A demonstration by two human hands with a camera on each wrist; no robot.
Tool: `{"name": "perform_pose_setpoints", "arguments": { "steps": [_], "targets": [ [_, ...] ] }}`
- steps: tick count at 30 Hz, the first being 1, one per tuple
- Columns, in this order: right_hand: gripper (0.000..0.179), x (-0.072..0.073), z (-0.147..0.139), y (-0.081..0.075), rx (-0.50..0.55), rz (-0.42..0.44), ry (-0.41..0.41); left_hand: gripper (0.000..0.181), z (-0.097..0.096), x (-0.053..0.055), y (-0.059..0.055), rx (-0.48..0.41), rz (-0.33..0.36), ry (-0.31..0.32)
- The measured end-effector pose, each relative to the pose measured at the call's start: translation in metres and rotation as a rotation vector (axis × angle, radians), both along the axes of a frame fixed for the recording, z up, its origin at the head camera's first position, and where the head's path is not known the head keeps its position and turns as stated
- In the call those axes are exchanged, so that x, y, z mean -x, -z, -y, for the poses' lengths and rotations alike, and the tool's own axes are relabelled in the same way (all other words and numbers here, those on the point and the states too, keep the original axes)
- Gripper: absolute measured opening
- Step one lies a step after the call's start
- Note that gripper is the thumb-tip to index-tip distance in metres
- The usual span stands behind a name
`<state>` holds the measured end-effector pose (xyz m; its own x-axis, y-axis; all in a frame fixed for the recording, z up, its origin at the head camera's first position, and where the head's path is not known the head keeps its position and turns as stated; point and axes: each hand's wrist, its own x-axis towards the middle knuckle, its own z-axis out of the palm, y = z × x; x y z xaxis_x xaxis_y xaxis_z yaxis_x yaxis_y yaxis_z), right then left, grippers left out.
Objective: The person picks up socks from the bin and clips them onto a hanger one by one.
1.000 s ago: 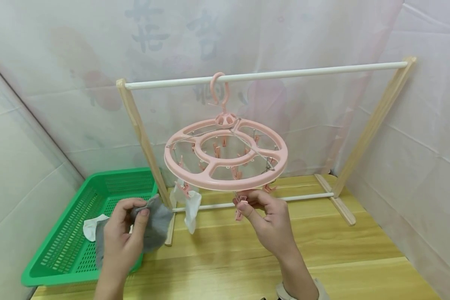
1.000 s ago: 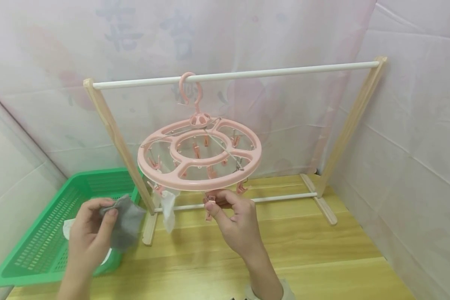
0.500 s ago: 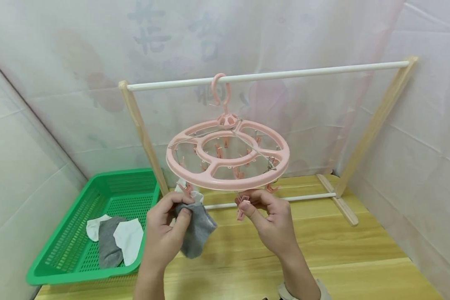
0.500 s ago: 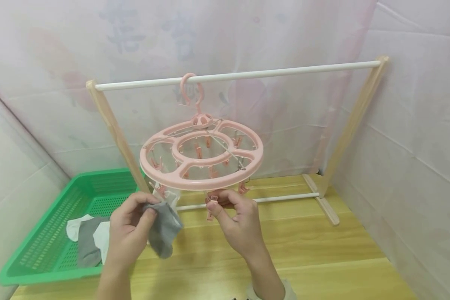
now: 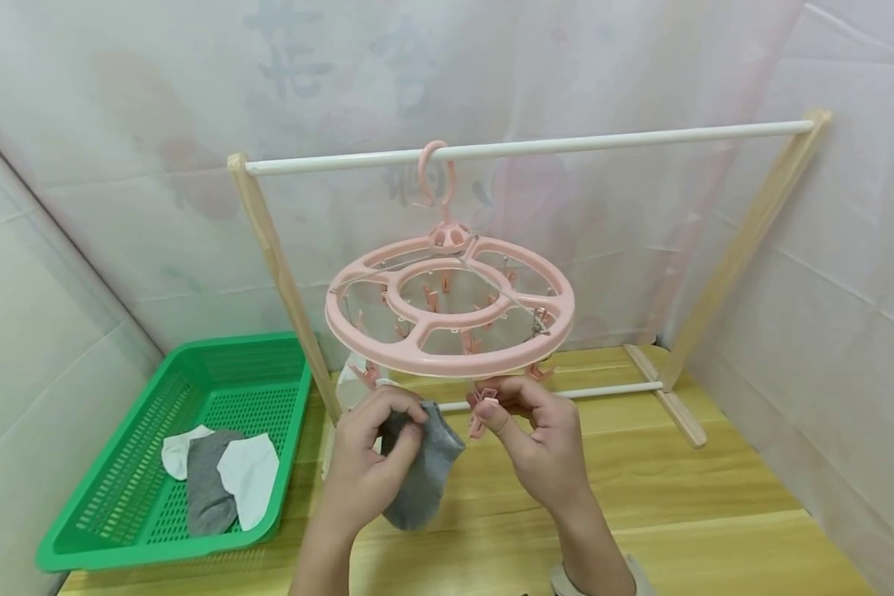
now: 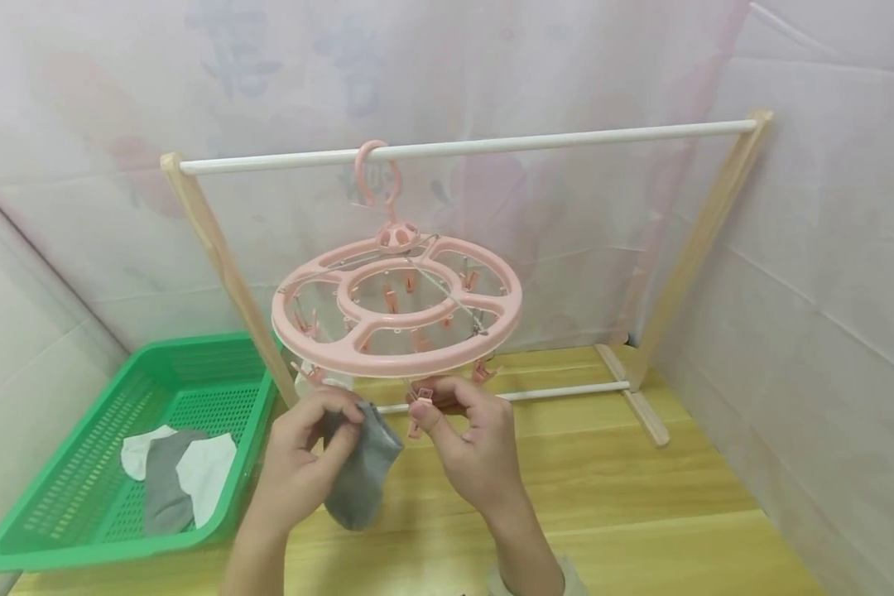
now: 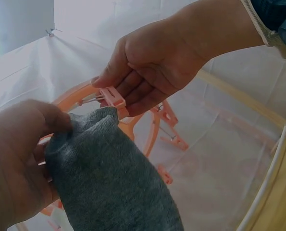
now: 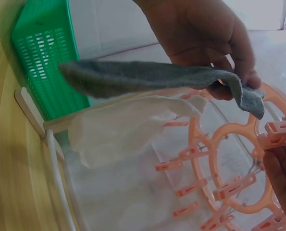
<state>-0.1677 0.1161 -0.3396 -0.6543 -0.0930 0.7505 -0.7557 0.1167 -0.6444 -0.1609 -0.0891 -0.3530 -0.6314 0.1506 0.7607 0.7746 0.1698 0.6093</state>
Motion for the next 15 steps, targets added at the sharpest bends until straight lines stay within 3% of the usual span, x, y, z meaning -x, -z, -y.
{"name": "perform_pose_setpoints", "arguments": {
  "steps": [10,15],
  "targets": [
    [0.006,0.0013,0.0004,0.0014,0.103,-0.009,-0.080,0.023,-0.0088,0.0001,0.0056,-0.107,0.157,0.146],
    [0.007,0.0026,0.0012,0.0007,0.158,-0.038,-0.136,0.022,-0.0107,0.0001,0.0074,-0.116,0.172,0.156]
  ]
}}
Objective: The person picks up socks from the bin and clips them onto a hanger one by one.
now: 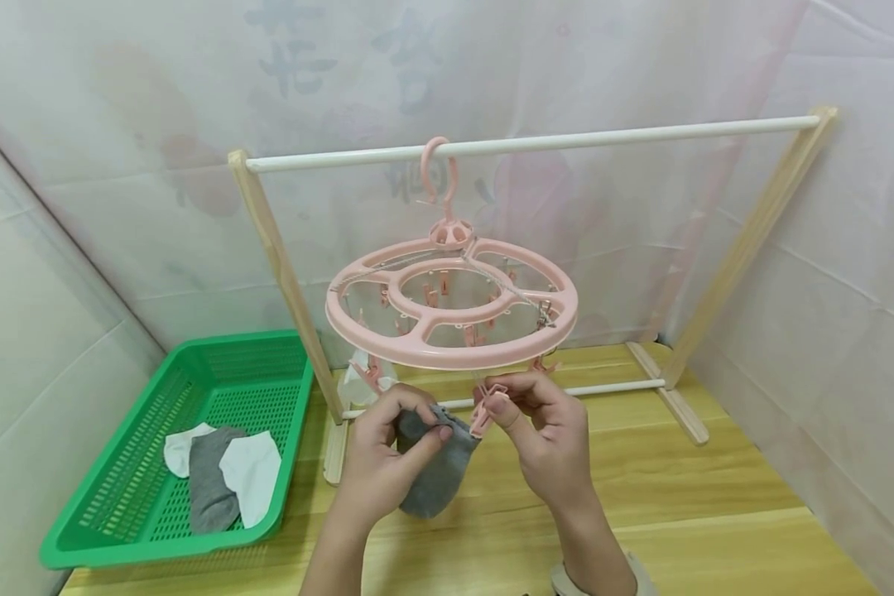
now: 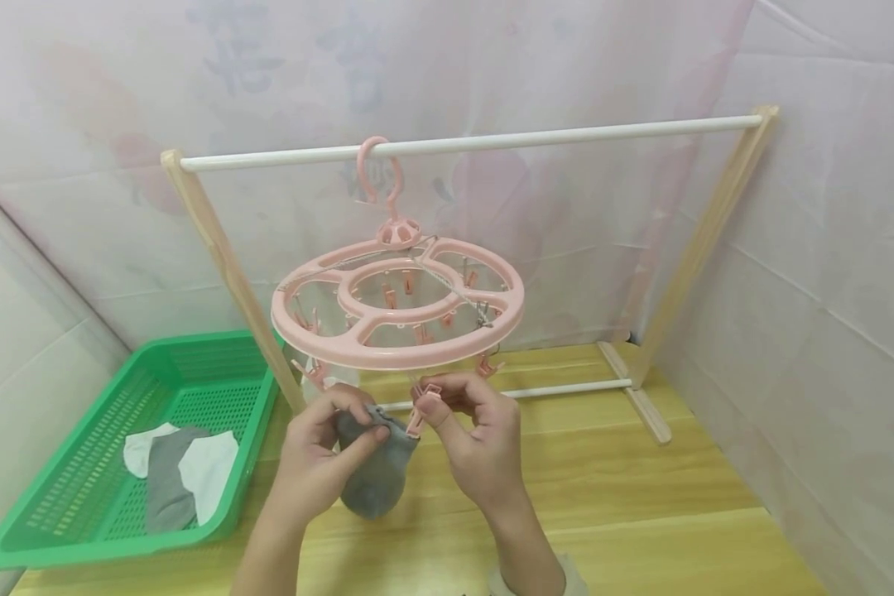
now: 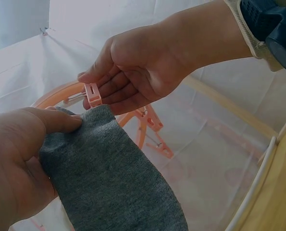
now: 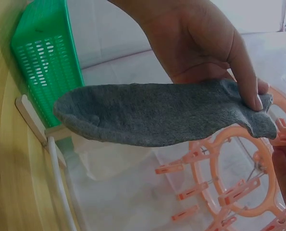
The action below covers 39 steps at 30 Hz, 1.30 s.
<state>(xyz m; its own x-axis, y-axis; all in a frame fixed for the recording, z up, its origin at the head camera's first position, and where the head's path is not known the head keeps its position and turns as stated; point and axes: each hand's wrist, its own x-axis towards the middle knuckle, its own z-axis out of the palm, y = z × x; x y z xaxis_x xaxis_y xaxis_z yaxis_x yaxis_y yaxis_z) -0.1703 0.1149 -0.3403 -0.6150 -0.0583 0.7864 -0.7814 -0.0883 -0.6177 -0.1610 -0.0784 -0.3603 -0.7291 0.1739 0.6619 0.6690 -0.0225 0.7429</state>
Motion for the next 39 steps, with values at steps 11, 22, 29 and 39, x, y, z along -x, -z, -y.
{"name": "perform_pose_setpoints", "arguments": {
  "steps": [11,22,29,39],
  "targets": [
    [0.008,0.001,0.001,0.002,0.014,-0.010,0.001,0.021,-0.005,0.000,0.002,0.009,0.034,0.025],
    [0.008,-0.001,0.002,0.000,0.008,0.007,-0.005,0.024,-0.009,0.001,0.003,-0.007,0.013,0.029],
    [0.007,-0.002,0.003,0.000,-0.005,0.010,0.011,0.025,-0.010,0.002,0.005,-0.033,0.001,0.019],
    [0.007,-0.001,0.003,0.001,-0.023,0.000,0.037,0.024,-0.013,0.001,0.004,-0.056,0.031,-0.014]
  ]
}}
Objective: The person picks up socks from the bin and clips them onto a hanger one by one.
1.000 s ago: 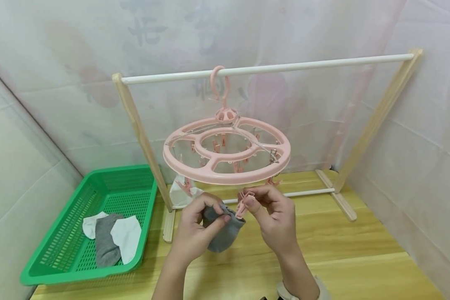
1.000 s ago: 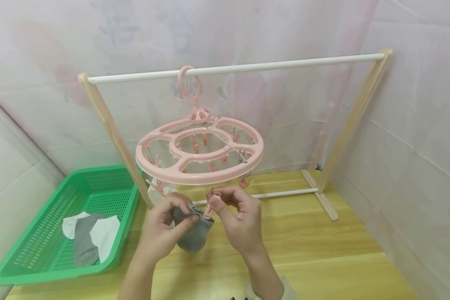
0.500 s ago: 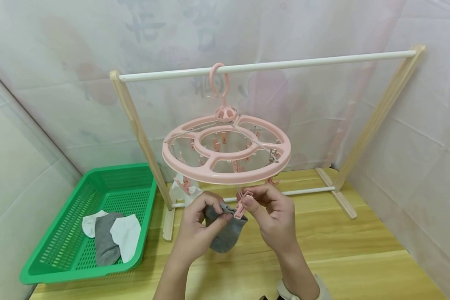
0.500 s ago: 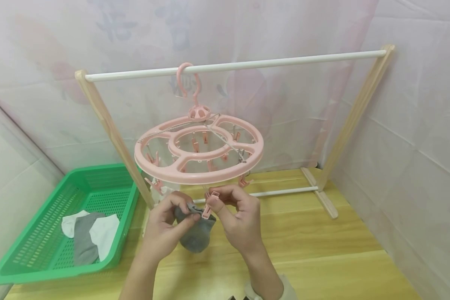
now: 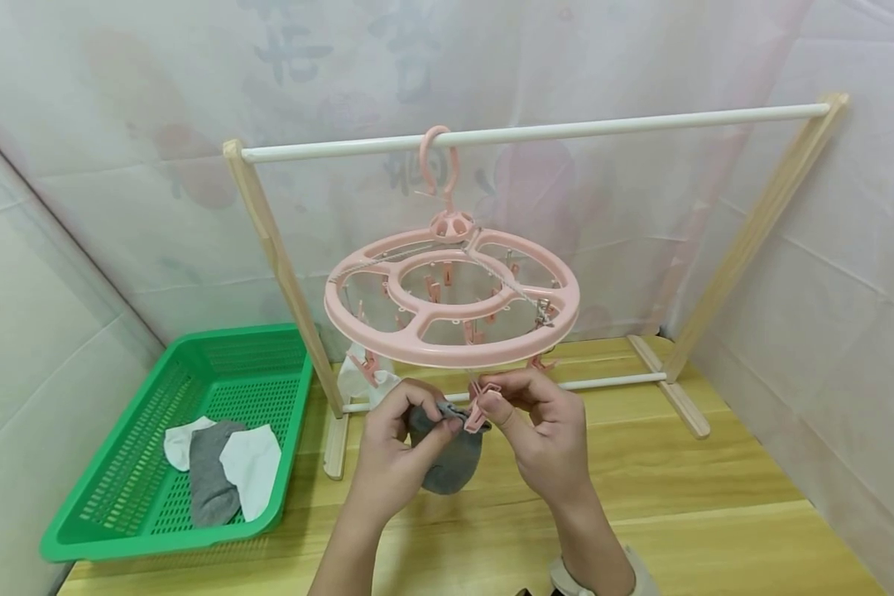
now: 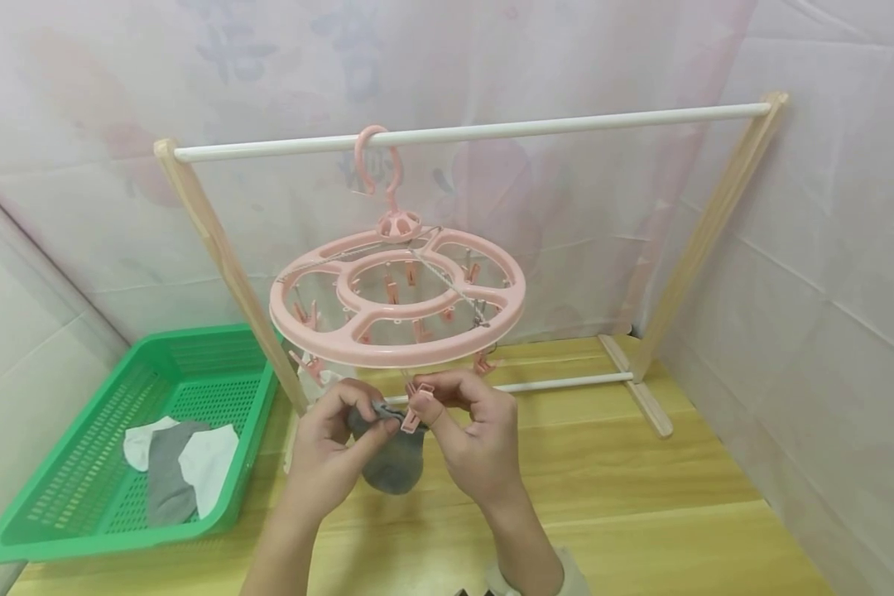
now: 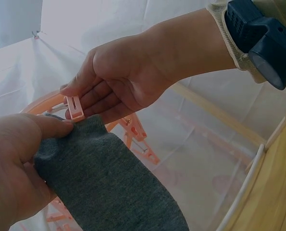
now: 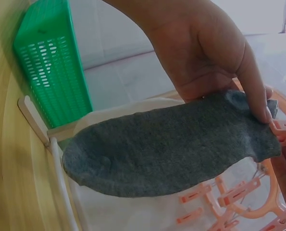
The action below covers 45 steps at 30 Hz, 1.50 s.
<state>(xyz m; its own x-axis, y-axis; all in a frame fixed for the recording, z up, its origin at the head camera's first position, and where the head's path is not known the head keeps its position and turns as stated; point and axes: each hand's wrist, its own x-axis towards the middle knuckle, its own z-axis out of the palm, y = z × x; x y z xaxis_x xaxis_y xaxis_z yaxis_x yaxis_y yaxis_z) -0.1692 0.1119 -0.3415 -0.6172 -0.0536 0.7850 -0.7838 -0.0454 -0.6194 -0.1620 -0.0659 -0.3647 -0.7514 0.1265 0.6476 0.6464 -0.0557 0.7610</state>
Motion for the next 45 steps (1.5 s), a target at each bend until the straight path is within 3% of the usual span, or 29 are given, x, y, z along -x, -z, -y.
{"name": "perform_pose_setpoints", "arguments": {
  "steps": [7,14,45],
  "targets": [
    [0.008,0.0002,-0.0003,0.0016,-0.016,0.007,0.012,0.023,-0.0023,-0.0008,-0.0005,-0.035,0.017,0.017],
    [0.008,0.0000,-0.0008,0.0020,-0.015,0.020,0.012,0.020,-0.0051,-0.0023,-0.0007,-0.111,0.057,0.097],
    [0.019,0.0004,-0.0014,0.0052,-0.062,0.061,0.036,0.022,-0.0056,-0.0023,0.0006,-0.039,0.044,0.037]
  ]
}}
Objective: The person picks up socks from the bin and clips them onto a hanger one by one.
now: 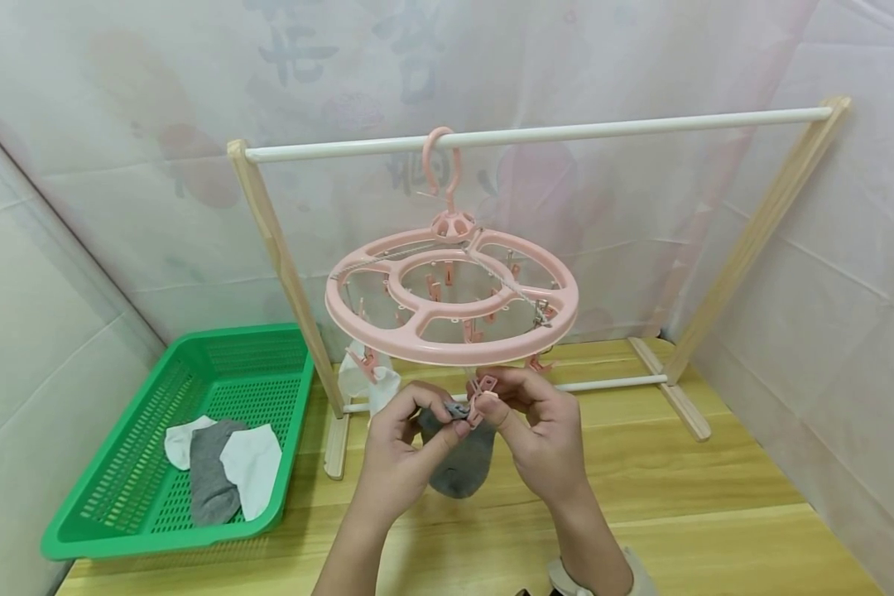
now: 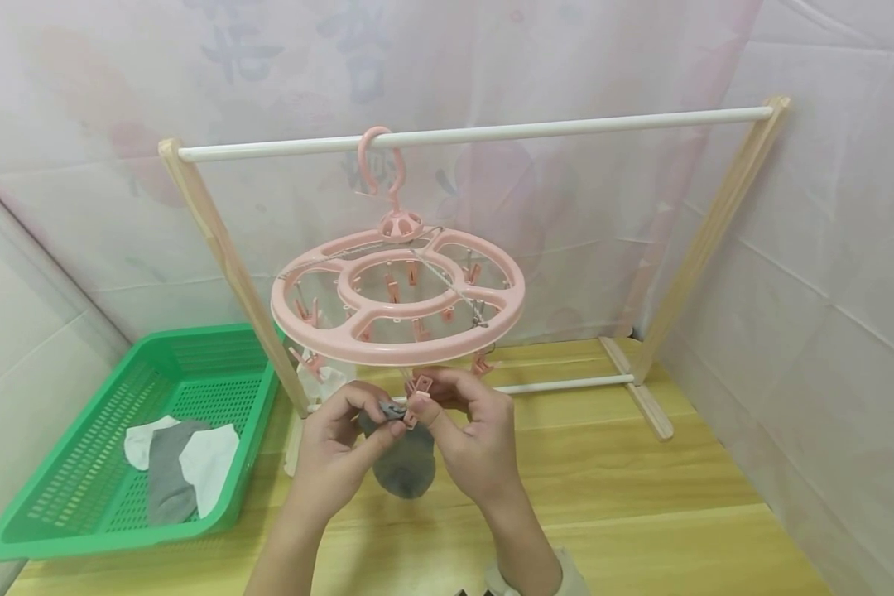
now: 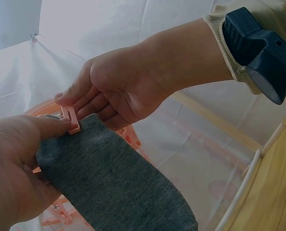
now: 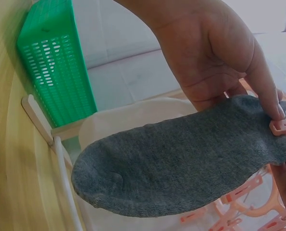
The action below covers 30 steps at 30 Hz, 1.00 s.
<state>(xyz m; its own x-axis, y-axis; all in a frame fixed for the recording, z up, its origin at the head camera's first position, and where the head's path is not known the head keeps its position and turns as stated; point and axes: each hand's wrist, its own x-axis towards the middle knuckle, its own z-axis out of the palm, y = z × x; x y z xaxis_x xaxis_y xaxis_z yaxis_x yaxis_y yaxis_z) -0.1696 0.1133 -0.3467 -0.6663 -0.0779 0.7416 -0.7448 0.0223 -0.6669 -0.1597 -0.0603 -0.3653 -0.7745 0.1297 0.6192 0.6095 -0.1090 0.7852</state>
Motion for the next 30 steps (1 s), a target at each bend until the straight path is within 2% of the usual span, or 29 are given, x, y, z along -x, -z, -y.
{"name": "perform_pose_setpoints", "arguments": {
  "steps": [6,9,11,14,18,20,22,25,27,30],
  "targets": [
    [0.021,-0.001,-0.001,-0.001,-0.015,0.047,0.009,0.021,0.000,0.000,0.000,0.013,-0.008,-0.012],
    [0.022,-0.001,-0.001,-0.002,-0.024,0.072,0.017,0.021,0.001,0.000,-0.001,0.049,-0.027,-0.054],
    [0.023,-0.002,-0.001,-0.003,-0.030,0.086,0.020,0.020,0.002,-0.002,-0.003,0.094,-0.066,-0.111],
    [0.023,-0.002,0.000,-0.004,-0.048,0.109,0.022,0.016,0.003,-0.004,-0.010,0.173,-0.208,-0.239],
    [0.023,0.000,0.001,-0.004,-0.088,0.118,0.020,0.008,0.003,-0.010,-0.027,0.212,-0.516,-0.436],
    [0.024,0.002,0.001,-0.003,-0.115,0.115,0.021,0.007,0.003,-0.013,-0.039,0.215,-0.641,-0.502],
    [0.025,0.003,0.001,-0.002,-0.140,0.107,0.028,0.007,0.002,-0.014,-0.051,0.240,-0.720,-0.540],
    [0.026,0.004,0.001,-0.001,-0.172,0.094,0.039,0.005,-0.001,-0.011,-0.064,0.328,-0.738,-0.566],
    [0.026,0.004,0.000,0.000,-0.185,0.093,0.040,0.014,-0.002,-0.007,-0.069,0.409,-0.718,-0.568],
    [0.027,0.003,0.000,0.000,-0.203,0.103,0.038,0.030,-0.001,-0.002,-0.072,0.549,-0.670,-0.570]
  ]
}}
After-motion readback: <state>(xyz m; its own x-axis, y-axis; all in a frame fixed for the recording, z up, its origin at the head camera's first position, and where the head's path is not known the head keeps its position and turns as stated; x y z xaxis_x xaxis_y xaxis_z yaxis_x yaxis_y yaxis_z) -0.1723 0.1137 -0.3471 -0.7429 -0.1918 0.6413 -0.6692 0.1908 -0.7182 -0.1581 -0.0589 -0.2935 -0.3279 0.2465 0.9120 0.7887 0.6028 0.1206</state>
